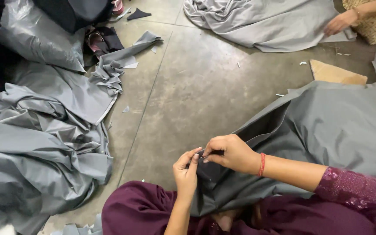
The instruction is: The person sits on the floor and uses large shears to cut a piece of gray fabric along pre-drawn lines. They trim the edges of the cut fabric pieces and then fold a larger piece of gray fabric.
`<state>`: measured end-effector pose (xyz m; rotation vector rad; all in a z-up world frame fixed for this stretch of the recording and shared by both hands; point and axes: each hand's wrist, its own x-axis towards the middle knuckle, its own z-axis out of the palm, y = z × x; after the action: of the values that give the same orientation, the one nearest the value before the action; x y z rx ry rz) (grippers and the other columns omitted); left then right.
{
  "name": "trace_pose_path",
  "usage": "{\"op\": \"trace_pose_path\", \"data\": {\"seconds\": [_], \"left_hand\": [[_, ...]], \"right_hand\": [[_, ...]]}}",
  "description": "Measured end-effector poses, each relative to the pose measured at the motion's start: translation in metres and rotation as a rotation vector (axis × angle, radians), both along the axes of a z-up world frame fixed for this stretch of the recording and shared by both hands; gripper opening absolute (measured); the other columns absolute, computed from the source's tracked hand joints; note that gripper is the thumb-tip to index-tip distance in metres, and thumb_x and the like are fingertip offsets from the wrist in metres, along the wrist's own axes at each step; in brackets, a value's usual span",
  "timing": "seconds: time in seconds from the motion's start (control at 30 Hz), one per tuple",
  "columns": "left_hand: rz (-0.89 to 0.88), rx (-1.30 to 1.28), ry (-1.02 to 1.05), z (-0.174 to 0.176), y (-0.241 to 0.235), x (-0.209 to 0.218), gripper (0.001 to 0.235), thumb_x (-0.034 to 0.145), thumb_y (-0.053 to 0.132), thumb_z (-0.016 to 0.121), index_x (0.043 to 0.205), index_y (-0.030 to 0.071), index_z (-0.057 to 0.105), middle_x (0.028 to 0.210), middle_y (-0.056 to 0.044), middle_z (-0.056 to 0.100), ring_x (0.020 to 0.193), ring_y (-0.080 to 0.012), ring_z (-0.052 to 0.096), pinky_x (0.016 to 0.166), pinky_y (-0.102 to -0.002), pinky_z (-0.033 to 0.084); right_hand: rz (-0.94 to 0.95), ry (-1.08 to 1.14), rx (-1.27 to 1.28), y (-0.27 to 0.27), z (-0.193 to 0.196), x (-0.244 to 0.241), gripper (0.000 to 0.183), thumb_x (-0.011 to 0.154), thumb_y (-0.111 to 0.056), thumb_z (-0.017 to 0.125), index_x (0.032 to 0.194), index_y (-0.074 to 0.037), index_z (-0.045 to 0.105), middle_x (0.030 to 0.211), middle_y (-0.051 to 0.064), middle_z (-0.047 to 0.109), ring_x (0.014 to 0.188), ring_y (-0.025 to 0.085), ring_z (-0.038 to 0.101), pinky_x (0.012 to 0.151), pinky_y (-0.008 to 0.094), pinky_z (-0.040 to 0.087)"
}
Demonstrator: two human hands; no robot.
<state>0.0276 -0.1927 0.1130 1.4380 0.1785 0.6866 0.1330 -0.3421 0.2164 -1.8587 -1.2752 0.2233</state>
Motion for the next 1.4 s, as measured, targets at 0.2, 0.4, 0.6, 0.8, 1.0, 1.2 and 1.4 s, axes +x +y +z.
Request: {"op": "trace_pose_path", "data": {"seconds": [0.2,0.4,0.6,0.8,1.0,1.2,1.4], "left_hand": [[-0.116,-0.021,-0.010,0.007,-0.002,-0.005,0.019,0.101,0.008,0.063,0.109,-0.003,0.077,0.096,-0.006,0.073,0.092,-0.0113,0.065,0.087,-0.025,0.051],[-0.205,-0.181,-0.031,-0.003,0.002,-0.006,0.022,0.102,0.004,0.064,0.116,-0.005,0.078,0.095,-0.003,0.067,0.093,-0.0103,0.060,0.088,-0.024,0.047],[-0.200,-0.409,0.035,-0.023,0.005,-0.005,0.016,0.091,-0.003,0.071,0.106,-0.007,0.077,0.096,-0.007,0.077,0.089,-0.0138,0.068,0.088,-0.027,0.052],[-0.195,-0.292,-0.050,-0.015,-0.002,-0.011,0.021,0.088,-0.002,0.071,0.109,-0.004,0.075,0.103,-0.003,0.072,0.098,-0.0117,0.067,0.094,-0.025,0.051],[-0.043,-0.117,-0.024,-0.031,-0.003,-0.006,0.016,0.085,-0.008,0.076,0.101,-0.006,0.077,0.094,-0.005,0.070,0.091,-0.0123,0.065,0.086,-0.025,0.051],[0.058,-0.034,-0.039,-0.034,0.003,-0.020,0.008,0.089,-0.006,0.074,0.096,-0.005,0.076,0.087,-0.005,0.066,0.083,-0.0109,0.059,0.075,-0.024,0.046],[0.078,-0.101,-0.143,-0.073,0.023,-0.042,0.010,0.084,-0.008,0.076,0.094,-0.005,0.076,0.089,-0.007,0.065,0.076,-0.0116,0.057,0.066,-0.021,0.043]], "right_hand": [[0.017,-0.055,0.013,-0.002,0.003,-0.002,0.010,0.081,-0.008,0.080,0.089,-0.006,0.074,0.090,0.006,0.073,0.082,0.025,0.074,0.071,0.033,0.059],[-0.009,-0.043,0.010,-0.001,0.001,-0.004,0.011,0.081,-0.008,0.080,0.088,-0.005,0.073,0.088,0.008,0.072,0.079,0.026,0.073,0.069,0.034,0.058],[-0.038,-0.014,-0.023,0.001,0.003,-0.005,0.015,0.080,-0.012,0.081,0.088,-0.005,0.071,0.083,0.010,0.073,0.075,0.026,0.072,0.066,0.035,0.057],[-0.077,0.015,-0.064,0.002,-0.001,-0.004,0.013,0.079,-0.010,0.079,0.086,-0.005,0.070,0.082,0.010,0.072,0.071,0.026,0.071,0.063,0.035,0.056],[-0.059,-0.005,-0.025,0.005,-0.007,-0.002,0.014,0.079,-0.011,0.079,0.085,-0.005,0.068,0.081,0.010,0.072,0.073,0.027,0.072,0.065,0.035,0.057],[0.057,-0.096,-0.035,0.001,0.006,0.005,0.017,0.076,-0.014,0.083,0.085,-0.008,0.070,0.096,0.009,0.067,0.088,0.027,0.069,0.075,0.038,0.055],[0.294,-0.396,-0.117,-0.021,-0.011,0.040,0.024,0.077,-0.030,0.083,0.081,-0.009,0.071,0.096,0.007,0.066,0.093,0.032,0.064,0.075,0.044,0.052]]}}
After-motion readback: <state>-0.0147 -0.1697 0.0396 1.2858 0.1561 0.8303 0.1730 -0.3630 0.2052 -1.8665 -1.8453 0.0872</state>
